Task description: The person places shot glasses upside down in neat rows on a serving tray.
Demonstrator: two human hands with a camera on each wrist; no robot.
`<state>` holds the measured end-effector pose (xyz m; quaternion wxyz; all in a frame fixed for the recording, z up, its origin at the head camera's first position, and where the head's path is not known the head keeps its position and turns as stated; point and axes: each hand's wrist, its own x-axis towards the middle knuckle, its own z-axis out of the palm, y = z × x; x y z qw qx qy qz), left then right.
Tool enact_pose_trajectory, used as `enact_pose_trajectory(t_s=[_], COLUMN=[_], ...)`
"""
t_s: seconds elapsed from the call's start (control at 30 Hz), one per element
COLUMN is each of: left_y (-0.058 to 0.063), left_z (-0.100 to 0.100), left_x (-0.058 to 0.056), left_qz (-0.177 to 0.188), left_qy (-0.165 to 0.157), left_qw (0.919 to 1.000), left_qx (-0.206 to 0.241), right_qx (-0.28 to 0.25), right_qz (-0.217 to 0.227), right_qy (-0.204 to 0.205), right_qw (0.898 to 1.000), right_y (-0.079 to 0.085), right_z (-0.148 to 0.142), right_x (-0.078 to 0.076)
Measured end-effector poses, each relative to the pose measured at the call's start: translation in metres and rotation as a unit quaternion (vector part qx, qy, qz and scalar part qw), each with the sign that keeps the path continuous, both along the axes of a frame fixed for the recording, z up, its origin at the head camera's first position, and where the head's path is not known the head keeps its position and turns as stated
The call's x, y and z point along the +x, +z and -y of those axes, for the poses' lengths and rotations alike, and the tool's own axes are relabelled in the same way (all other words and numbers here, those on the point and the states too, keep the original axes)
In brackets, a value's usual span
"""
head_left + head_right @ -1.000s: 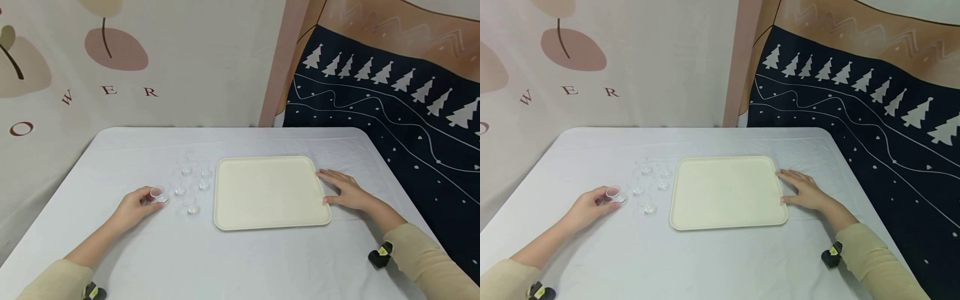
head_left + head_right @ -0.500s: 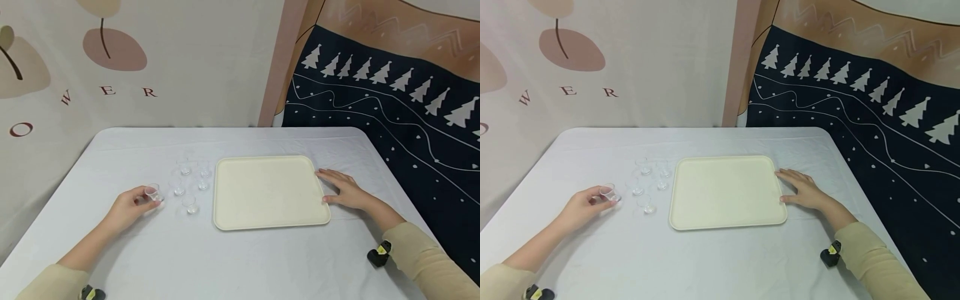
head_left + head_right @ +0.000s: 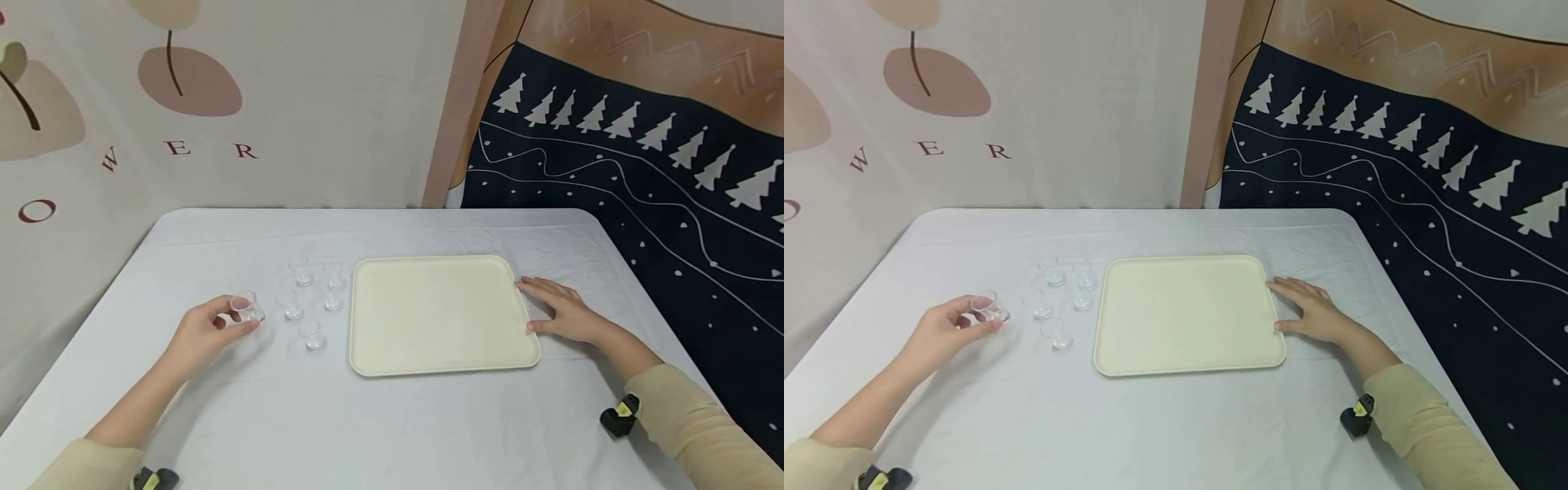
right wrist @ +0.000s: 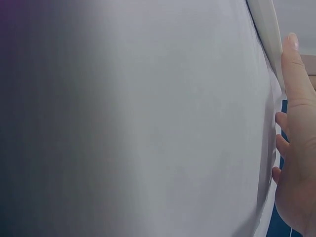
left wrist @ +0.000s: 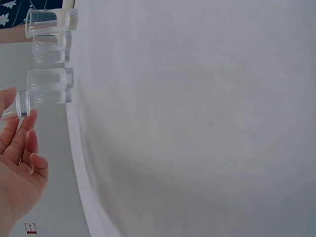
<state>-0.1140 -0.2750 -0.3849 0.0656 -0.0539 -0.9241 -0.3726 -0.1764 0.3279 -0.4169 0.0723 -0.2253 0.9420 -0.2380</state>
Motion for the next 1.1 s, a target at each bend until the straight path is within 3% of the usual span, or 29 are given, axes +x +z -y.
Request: enact_pose_trajectory(t_s=[0.27,0.5,0.73,0.93,1.1], left_y=[0.013,0.022,0.024,0.033,0.04], left_z=[-0.01,-0.025,-0.042,-0.06,-0.077], left_x=[0.004,0.004,0.004,-0.003,-0.006], left_qz=[0.012,-0.011,-0.031,-0.055,-0.053], left_qy=[0.012,0.01,-0.01,-0.036,-0.061], left_qw=[0.9998,0.9991,0.9962,0.9926,0.9896], left_qx=[0.014,0.039,0.081,0.102,0.119], right_qx=[-0.001,0.005,0.005,0.003,0.002], right_qz=[0.004,0.001,0.004,0.002,0.002], right_qy=[-0.001,0.002,0.003,0.004,0.004], right_qw=[1.0,1.0,1.0,1.0,1.0], right_y=[0.001,-0.002,-0.002,-0.002,-0.002], right_z=[0.001,-0.001,-0.003,-0.004,-0.003], right_x=[0.0,-0.001,-0.002,-0.002,-0.002])
